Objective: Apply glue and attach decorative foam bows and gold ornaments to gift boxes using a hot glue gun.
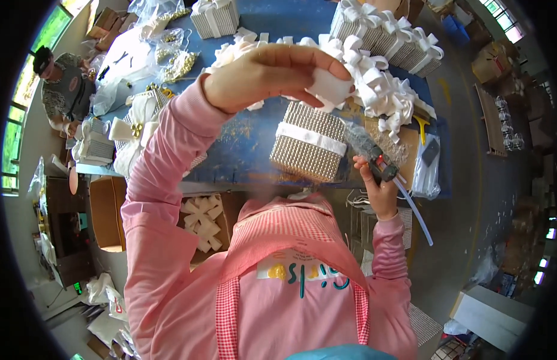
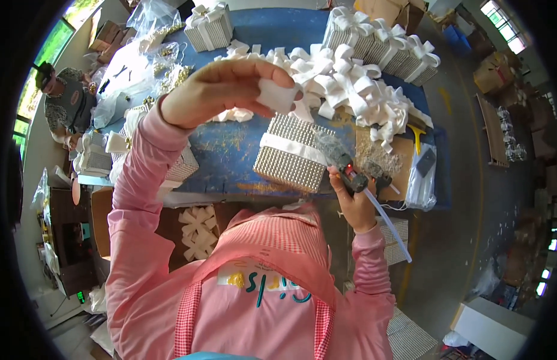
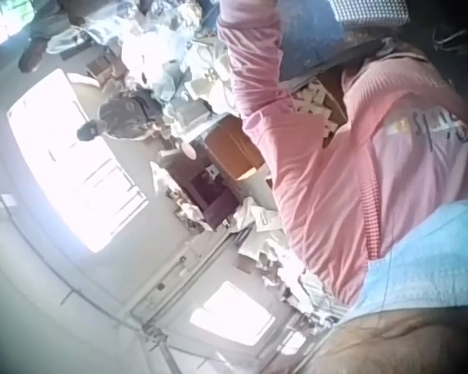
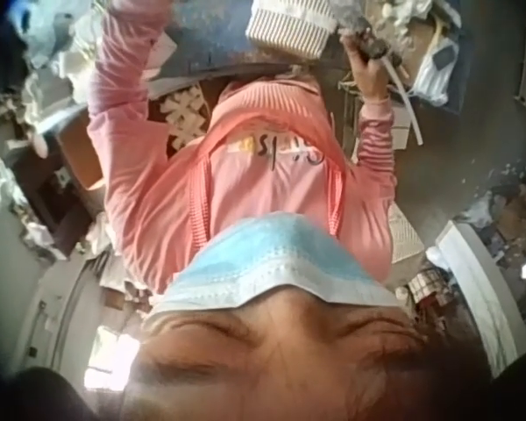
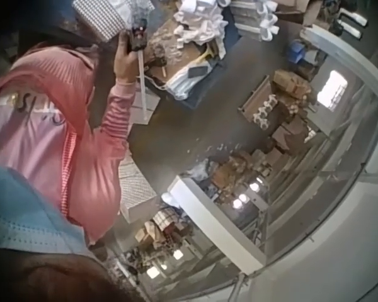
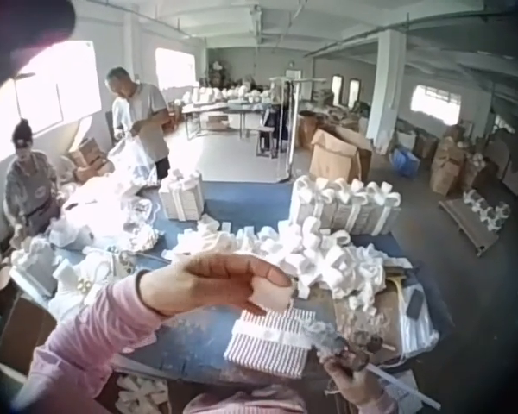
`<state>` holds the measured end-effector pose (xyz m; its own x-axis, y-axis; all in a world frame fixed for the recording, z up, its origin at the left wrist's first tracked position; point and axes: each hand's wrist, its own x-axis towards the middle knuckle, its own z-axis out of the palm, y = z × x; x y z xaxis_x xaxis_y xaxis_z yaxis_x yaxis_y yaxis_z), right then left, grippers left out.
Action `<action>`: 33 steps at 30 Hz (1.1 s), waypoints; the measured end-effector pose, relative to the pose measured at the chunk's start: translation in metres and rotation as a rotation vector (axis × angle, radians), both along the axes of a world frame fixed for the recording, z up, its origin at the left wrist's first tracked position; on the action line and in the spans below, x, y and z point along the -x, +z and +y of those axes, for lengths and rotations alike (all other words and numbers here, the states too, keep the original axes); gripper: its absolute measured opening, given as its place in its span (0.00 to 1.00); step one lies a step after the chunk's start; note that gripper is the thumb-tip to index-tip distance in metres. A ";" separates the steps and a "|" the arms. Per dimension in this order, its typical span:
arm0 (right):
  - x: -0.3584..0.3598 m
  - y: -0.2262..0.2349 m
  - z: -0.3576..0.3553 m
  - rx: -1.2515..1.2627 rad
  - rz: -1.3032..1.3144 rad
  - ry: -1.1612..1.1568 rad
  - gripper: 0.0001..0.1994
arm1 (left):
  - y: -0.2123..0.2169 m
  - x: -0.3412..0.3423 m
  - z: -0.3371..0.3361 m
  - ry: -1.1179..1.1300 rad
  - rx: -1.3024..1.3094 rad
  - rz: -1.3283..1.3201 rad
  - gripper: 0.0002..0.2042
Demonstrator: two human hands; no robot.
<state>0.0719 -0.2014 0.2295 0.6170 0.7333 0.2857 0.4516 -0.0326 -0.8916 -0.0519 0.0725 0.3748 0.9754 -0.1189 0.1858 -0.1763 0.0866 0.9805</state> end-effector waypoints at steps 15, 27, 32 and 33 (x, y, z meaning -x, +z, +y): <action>0.022 0.072 -0.001 -0.253 0.077 0.079 0.11 | 0.009 -0.013 -0.019 0.530 -0.721 -0.445 0.09; 0.027 0.099 0.032 -0.237 -0.270 0.019 0.17 | 0.018 -0.022 0.004 0.471 -0.272 0.068 0.13; 0.026 0.100 0.043 -0.254 -0.266 -0.012 0.15 | 0.022 -0.020 0.001 0.449 -0.231 0.129 0.16; 0.026 0.101 0.043 -0.253 -0.265 -0.010 0.15 | 0.021 -0.021 0.001 0.431 -0.206 0.139 0.16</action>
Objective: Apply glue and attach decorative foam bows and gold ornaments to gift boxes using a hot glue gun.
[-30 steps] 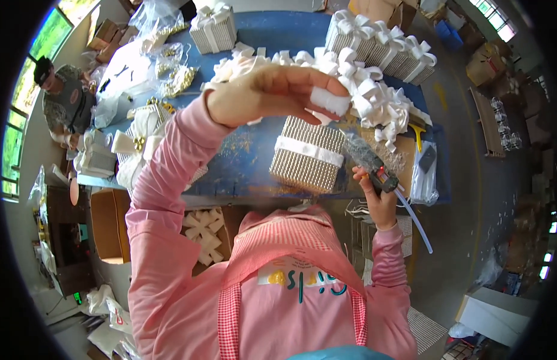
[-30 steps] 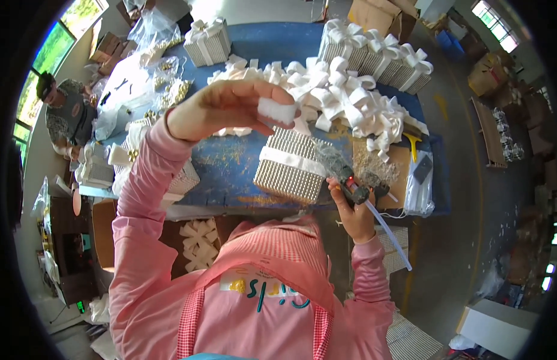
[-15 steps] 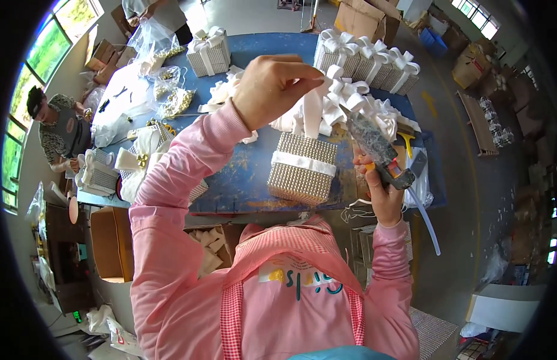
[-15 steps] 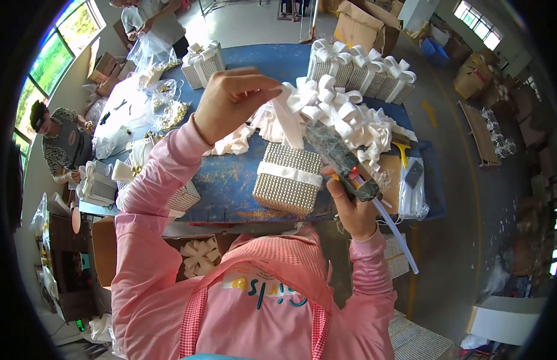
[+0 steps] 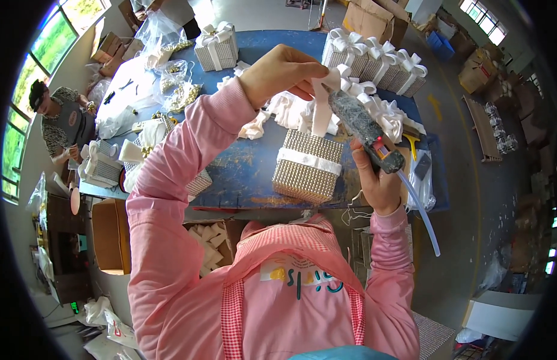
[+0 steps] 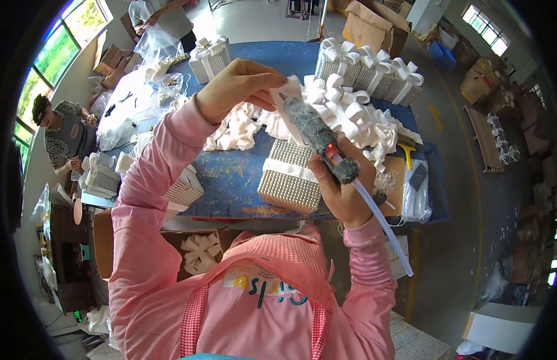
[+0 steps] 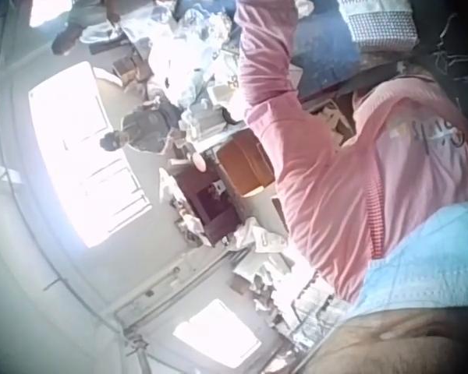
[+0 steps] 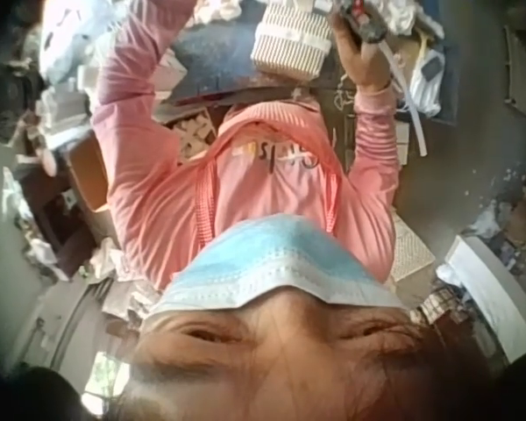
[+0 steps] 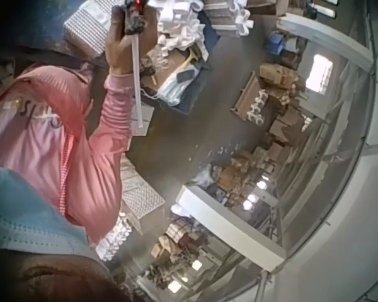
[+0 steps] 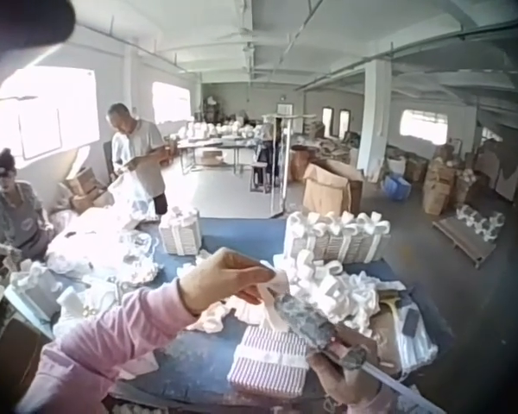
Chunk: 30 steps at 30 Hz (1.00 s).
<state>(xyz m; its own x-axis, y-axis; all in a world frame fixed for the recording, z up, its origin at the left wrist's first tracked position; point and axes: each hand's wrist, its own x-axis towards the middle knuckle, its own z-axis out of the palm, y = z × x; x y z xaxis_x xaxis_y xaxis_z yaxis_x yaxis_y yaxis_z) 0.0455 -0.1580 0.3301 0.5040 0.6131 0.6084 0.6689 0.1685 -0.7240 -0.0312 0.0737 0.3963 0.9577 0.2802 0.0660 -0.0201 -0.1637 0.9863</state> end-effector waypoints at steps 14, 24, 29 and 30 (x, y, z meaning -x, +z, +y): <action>0.001 0.000 0.000 0.095 -0.044 -0.054 0.15 | 0.000 0.001 0.003 -0.015 0.038 0.025 0.16; 0.004 0.003 -0.004 0.135 -0.094 -0.133 0.14 | 0.001 0.000 0.006 0.016 0.011 0.006 0.15; 0.001 -0.003 -0.004 0.040 0.026 -0.138 0.15 | 0.003 -0.001 0.005 0.022 -0.031 0.002 0.15; 0.002 -0.002 -0.003 0.030 0.013 -0.120 0.15 | 0.005 -0.001 0.004 0.035 -0.028 -0.004 0.15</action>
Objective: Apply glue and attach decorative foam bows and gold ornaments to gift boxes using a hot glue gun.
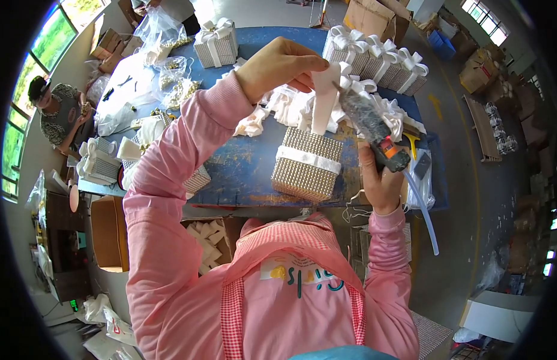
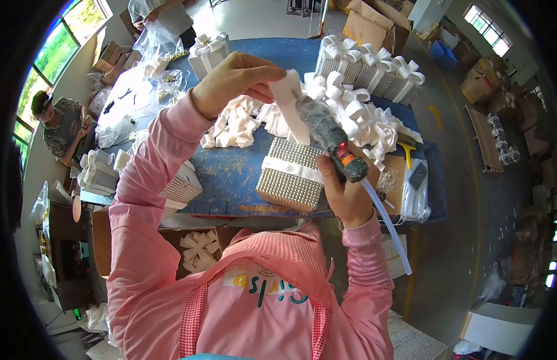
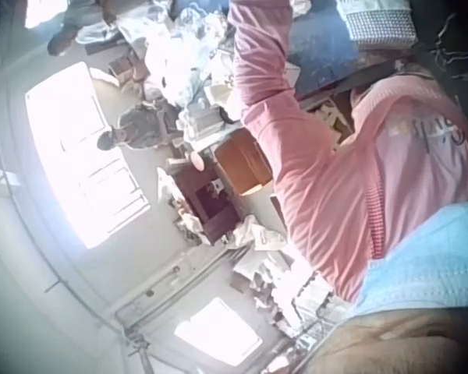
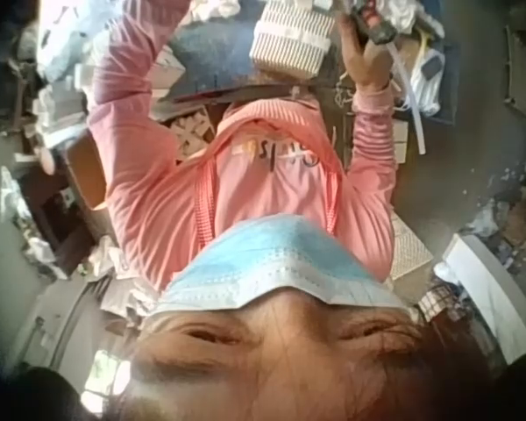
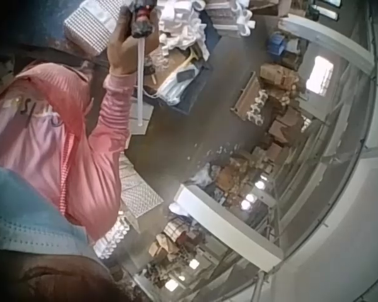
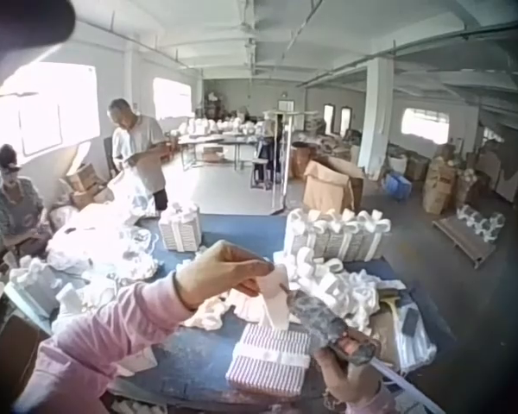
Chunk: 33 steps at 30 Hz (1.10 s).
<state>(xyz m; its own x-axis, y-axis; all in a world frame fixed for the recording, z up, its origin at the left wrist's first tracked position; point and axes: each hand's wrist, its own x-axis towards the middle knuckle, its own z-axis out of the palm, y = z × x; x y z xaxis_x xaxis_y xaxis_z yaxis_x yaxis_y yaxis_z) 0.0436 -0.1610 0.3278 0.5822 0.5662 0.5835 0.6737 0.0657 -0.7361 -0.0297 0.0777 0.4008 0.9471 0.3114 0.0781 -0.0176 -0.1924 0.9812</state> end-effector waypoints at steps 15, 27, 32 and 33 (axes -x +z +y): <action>-0.022 0.002 0.004 0.063 0.033 0.098 0.12 | -0.006 -0.017 0.018 -0.018 -0.314 -0.197 0.12; -0.042 -0.035 0.011 0.091 0.019 0.016 0.15 | -0.007 -0.021 0.020 -0.059 -0.306 -0.173 0.12; -0.053 -0.067 0.011 0.299 -0.026 -0.047 0.13 | -0.007 -0.023 0.023 -0.080 -0.298 -0.209 0.12; -0.054 -0.075 0.013 0.303 -0.024 -0.044 0.13 | -0.007 -0.023 0.023 -0.077 -0.294 -0.205 0.12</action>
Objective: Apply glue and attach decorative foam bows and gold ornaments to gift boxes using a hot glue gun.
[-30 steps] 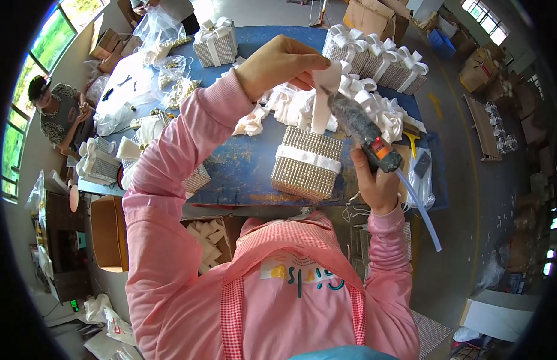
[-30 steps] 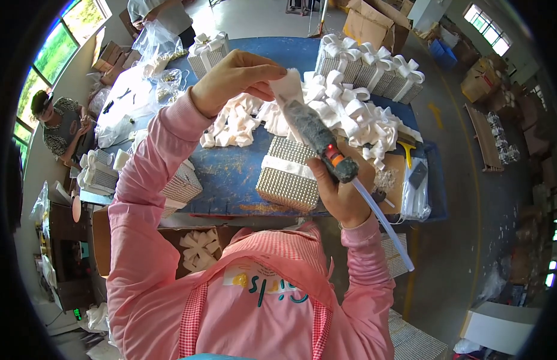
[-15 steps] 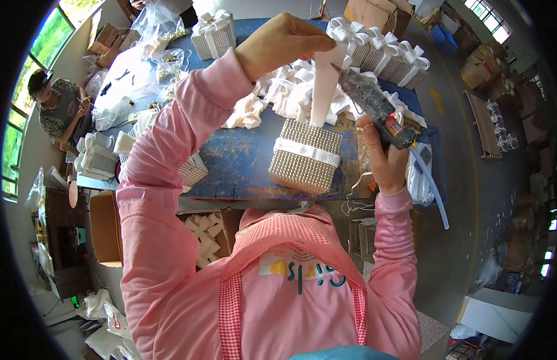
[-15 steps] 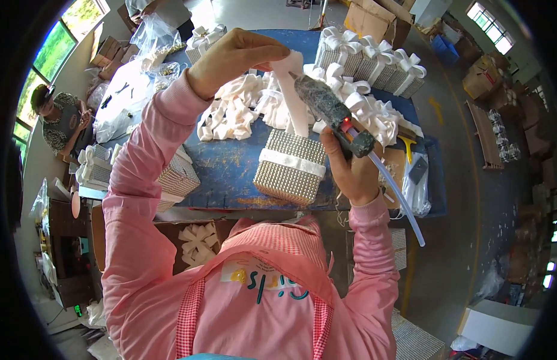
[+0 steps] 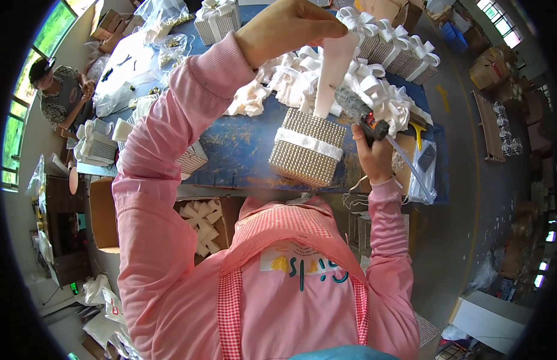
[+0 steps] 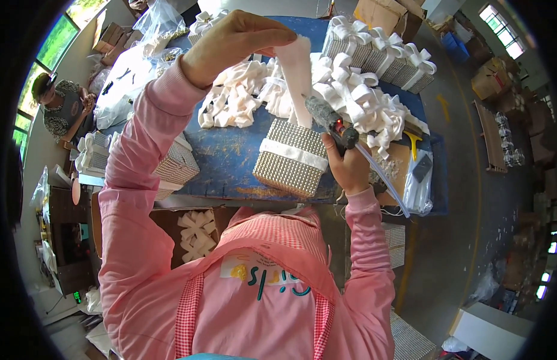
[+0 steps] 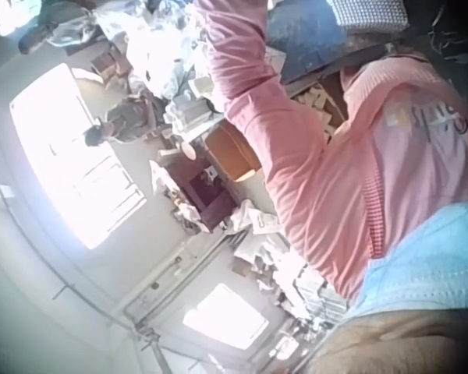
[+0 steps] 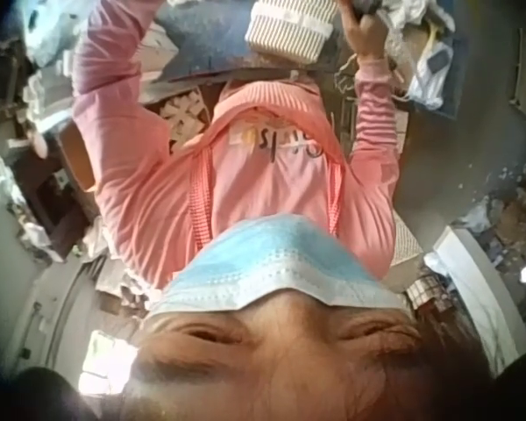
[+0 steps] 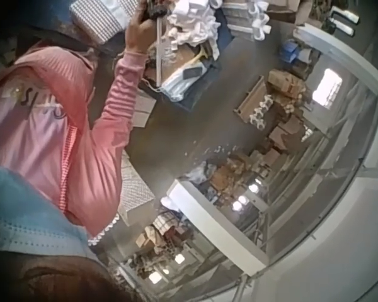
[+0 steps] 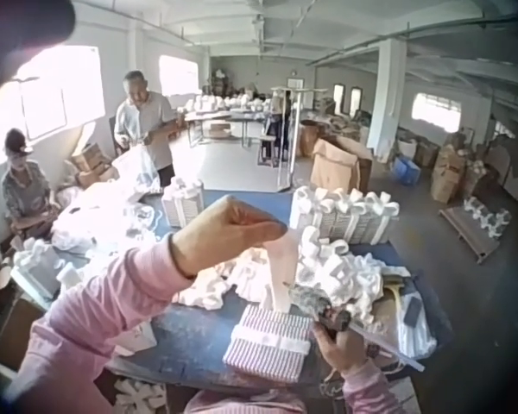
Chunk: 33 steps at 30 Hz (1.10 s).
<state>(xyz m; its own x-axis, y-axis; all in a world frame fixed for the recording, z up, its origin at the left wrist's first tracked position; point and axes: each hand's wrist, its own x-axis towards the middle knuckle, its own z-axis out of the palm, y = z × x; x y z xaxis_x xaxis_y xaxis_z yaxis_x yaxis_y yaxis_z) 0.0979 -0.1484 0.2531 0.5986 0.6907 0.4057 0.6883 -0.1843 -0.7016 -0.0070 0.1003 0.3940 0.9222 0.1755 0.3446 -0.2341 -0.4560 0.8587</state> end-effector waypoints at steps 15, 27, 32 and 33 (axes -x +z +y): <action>-0.011 -0.027 -0.003 0.044 0.073 0.060 0.13 | 0.030 0.010 -0.021 0.143 -0.098 0.079 0.10; -0.039 -0.111 0.017 0.176 0.030 -0.072 0.23 | 0.029 0.009 -0.022 0.089 -0.064 0.043 0.10; -0.046 -0.132 0.023 0.441 0.109 -0.115 0.23 | 0.034 0.012 -0.027 0.118 -0.075 0.125 0.11; -0.050 -0.141 0.023 0.495 0.168 -0.123 0.23 | 0.033 0.013 -0.028 0.117 -0.074 0.128 0.11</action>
